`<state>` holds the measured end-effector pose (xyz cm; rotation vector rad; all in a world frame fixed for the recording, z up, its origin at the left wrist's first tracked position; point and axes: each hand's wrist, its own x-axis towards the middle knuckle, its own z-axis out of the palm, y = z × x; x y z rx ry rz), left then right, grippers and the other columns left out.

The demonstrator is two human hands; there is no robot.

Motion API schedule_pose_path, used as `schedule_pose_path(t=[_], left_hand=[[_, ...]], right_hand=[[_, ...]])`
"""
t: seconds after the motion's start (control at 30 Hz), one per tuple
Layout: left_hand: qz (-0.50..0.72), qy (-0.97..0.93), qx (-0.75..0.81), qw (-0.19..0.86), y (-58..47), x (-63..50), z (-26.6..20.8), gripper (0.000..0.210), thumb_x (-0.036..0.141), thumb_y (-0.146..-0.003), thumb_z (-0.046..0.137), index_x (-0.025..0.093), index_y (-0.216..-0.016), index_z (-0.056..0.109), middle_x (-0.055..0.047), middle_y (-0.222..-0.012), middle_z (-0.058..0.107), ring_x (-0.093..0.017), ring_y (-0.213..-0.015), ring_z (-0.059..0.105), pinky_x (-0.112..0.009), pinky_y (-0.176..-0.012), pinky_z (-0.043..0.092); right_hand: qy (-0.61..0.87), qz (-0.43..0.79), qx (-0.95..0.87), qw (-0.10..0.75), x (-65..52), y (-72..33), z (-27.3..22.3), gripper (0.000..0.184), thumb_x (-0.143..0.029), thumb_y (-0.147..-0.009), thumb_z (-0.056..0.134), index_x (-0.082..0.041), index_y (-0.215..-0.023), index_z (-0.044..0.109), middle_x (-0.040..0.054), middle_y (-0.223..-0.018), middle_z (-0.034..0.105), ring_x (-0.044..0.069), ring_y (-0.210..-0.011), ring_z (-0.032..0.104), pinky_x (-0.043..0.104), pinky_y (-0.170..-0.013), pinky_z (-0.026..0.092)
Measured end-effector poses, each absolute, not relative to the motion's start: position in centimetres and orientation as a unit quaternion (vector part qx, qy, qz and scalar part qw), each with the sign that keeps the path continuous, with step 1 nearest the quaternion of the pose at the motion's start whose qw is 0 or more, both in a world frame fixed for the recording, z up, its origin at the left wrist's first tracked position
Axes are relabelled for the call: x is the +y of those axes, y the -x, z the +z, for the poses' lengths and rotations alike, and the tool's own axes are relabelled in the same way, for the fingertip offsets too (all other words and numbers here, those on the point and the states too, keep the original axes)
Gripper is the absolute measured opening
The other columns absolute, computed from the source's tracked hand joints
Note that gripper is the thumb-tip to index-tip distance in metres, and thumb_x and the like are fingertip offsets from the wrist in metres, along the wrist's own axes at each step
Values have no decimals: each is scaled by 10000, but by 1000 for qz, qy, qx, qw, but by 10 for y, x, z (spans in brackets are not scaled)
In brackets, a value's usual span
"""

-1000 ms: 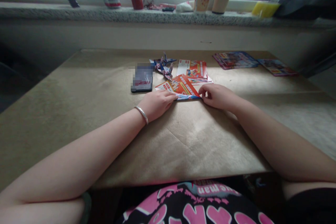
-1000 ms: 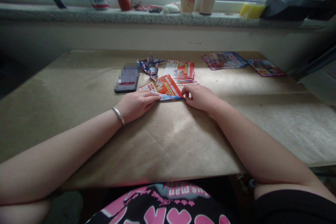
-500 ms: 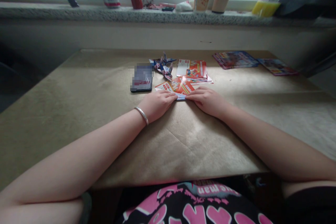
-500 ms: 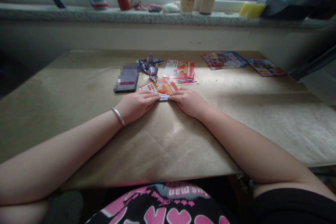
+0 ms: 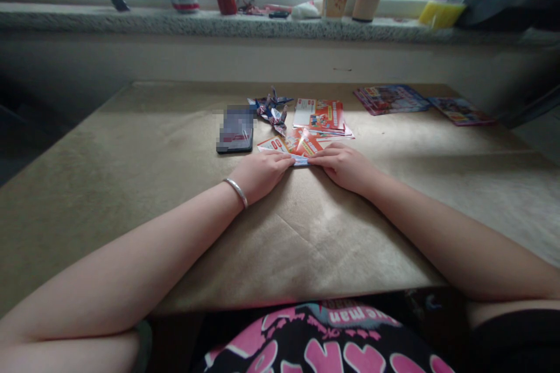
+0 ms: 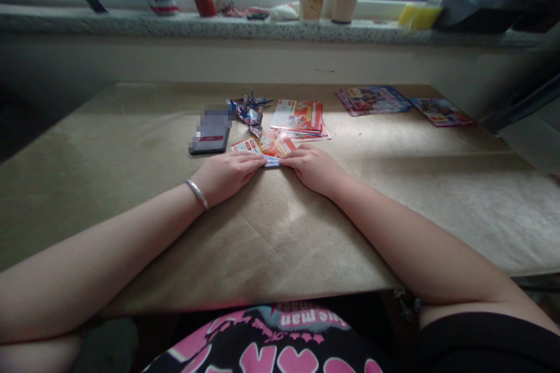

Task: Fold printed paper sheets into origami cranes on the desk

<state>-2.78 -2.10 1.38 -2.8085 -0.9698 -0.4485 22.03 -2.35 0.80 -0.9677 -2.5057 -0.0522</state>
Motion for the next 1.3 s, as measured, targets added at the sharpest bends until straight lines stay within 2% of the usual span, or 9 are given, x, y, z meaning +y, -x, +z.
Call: schedule_pose_path(t=[0.23,0.33,0.47,0.57,0.77,1.17,1.3], left_hand=[[-129,927,-346,61,26,-25,18,310,219,-978,432,176,-1155,683,-45,-1189,706,-223,-1051,680,-368,-911,558],[-105,923,-366,64,23,-30,21,328,291,-986,425,165,-1166,669,-69,-1191,692,-237,-1074,657,-374,-915,545],[-62,924,-371,73,18,-35,23,467,401,-971,455,164,-1364,539,-112,-1265,623,-270,-1136,600,-399,-934,521],[-47,926,-367,71,17,-34,22,513,423,-980,429,178,-1428,477,-124,-1305,580,-271,-1186,556,-409,-1006,471],[-41,927,-368,63,18,-32,22,523,436,-974,427,175,-1425,474,-127,-1305,563,-274,-1201,521,-414,-1052,421],[-64,923,-377,46,19,-30,18,504,439,-954,450,189,-1386,522,-127,-1296,559,-295,-1196,502,-437,-1068,394],[-67,927,-363,63,18,-30,19,505,427,-956,427,179,-1385,521,-119,-1382,533,-296,-1181,509,-441,-1065,381]], right_hand=[[349,-21,-909,225,-23,-221,8,347,-106,-909,483,-220,-1084,759,46,-1041,767,194,-957,657,371,-914,521],[347,-24,-909,229,-22,-221,7,334,-99,-905,490,-199,-1074,760,53,-1044,766,202,-955,659,373,-914,521],[334,-31,-913,232,-20,-221,6,324,-98,-914,491,-178,-1100,743,67,-1065,760,207,-958,659,377,-910,522],[334,-33,-913,232,-18,-221,6,307,-114,-928,488,-170,-1105,732,73,-1068,757,211,-963,659,388,-926,514],[376,-34,-896,236,-20,-221,8,234,-132,-903,539,-176,-978,756,85,-1019,746,219,-949,650,382,-912,512],[387,-23,-891,237,-19,-223,6,245,-162,-908,548,-191,-977,781,84,-939,735,203,-885,644,355,-866,504],[389,-29,-892,227,-20,-223,8,248,-167,-907,544,-207,-974,779,82,-939,723,202,-883,636,349,-850,493]])
